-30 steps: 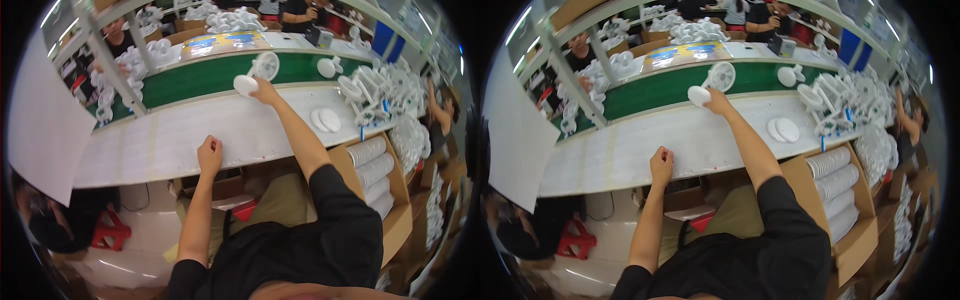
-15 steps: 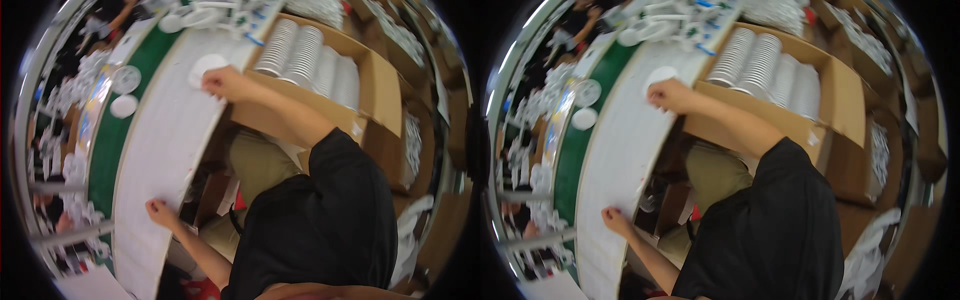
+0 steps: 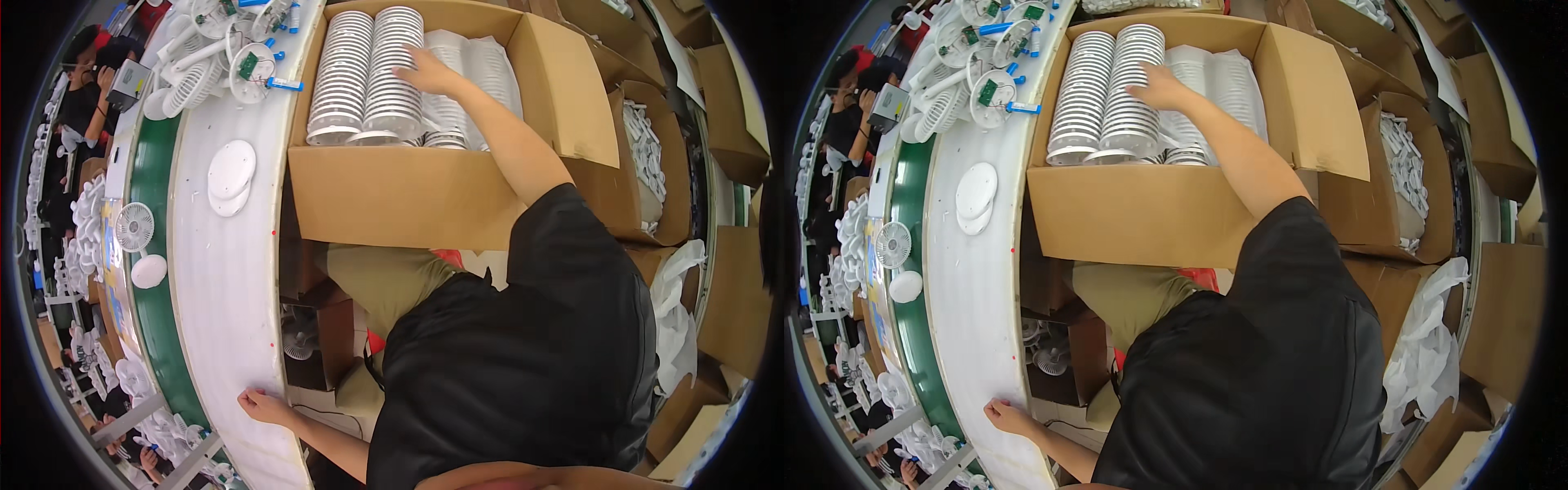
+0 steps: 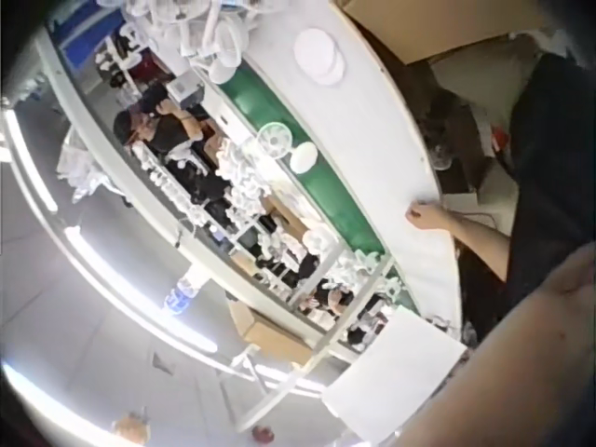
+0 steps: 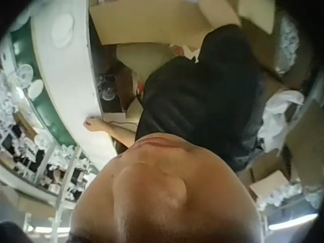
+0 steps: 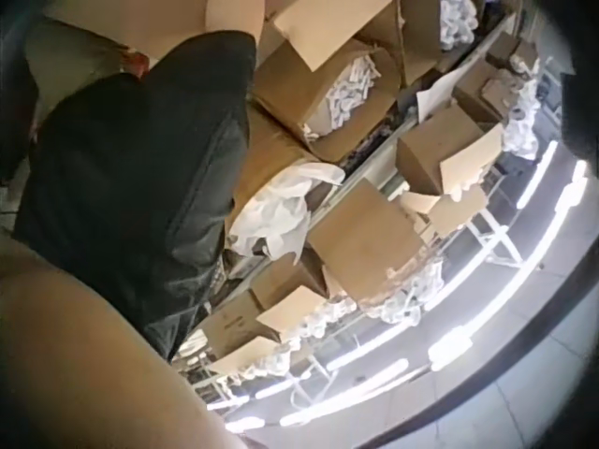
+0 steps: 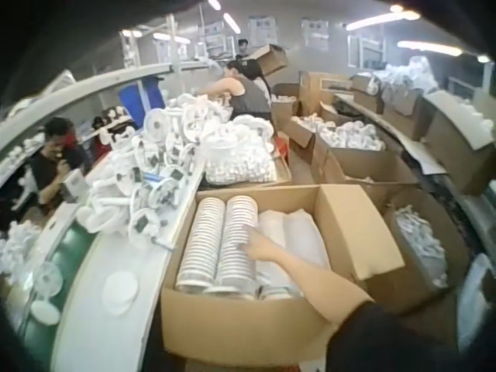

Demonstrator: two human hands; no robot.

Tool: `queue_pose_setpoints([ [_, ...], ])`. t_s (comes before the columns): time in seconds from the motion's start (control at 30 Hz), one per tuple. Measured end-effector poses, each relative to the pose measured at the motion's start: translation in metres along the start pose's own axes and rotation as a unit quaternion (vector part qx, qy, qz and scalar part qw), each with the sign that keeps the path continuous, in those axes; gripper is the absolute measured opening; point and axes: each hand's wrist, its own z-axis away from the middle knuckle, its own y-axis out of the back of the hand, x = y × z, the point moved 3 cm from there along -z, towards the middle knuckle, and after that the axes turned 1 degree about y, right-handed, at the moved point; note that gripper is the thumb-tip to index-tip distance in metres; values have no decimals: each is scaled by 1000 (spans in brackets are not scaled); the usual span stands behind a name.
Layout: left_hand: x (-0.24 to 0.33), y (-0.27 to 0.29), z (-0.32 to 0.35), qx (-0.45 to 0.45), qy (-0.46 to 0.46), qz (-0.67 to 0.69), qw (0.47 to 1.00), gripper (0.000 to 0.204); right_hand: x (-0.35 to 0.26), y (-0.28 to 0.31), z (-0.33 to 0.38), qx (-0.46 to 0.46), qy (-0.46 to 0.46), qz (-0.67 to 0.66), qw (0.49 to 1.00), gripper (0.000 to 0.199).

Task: Assembling and inspecting small portable fans and electronic components on an industrial assembly line.

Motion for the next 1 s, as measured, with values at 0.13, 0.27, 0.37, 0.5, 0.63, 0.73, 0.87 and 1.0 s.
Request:
queue_pose_setpoints([
  [0.13,-32,3,8,40,6,28,999,19,-48,20,-7,-78,84,72,991,63],
  [0.27,-96,56,-22,33,-24,3,999,20,-81,2,27,-90,6,110,990,71],
  [0.37,-122,72,-29,35,-23,-2,999,20,-78,-19,10,-61,-20,121,991,74],
  [0.5,-135,60,-24,37,-17,-13,999,20,-63,-44,-19,38,-57,95,993,78],
  [0.63,-140,60,-7,29,-1,-9,1000,19,-66,-40,11,60,-84,180,978,82],
  [0.73,-137,56,-5,29,-1,-15,999,19,-34,-31,6,22,-91,135,986,84],
  [0.87,-133,55,3,33,1,-14,999,18,8,-8,9,-22,-99,91,991,88],
  [1.0,-124,44,10,27,-2,-2,1000,17,32,16,12,-41,-124,102,986,90],
])
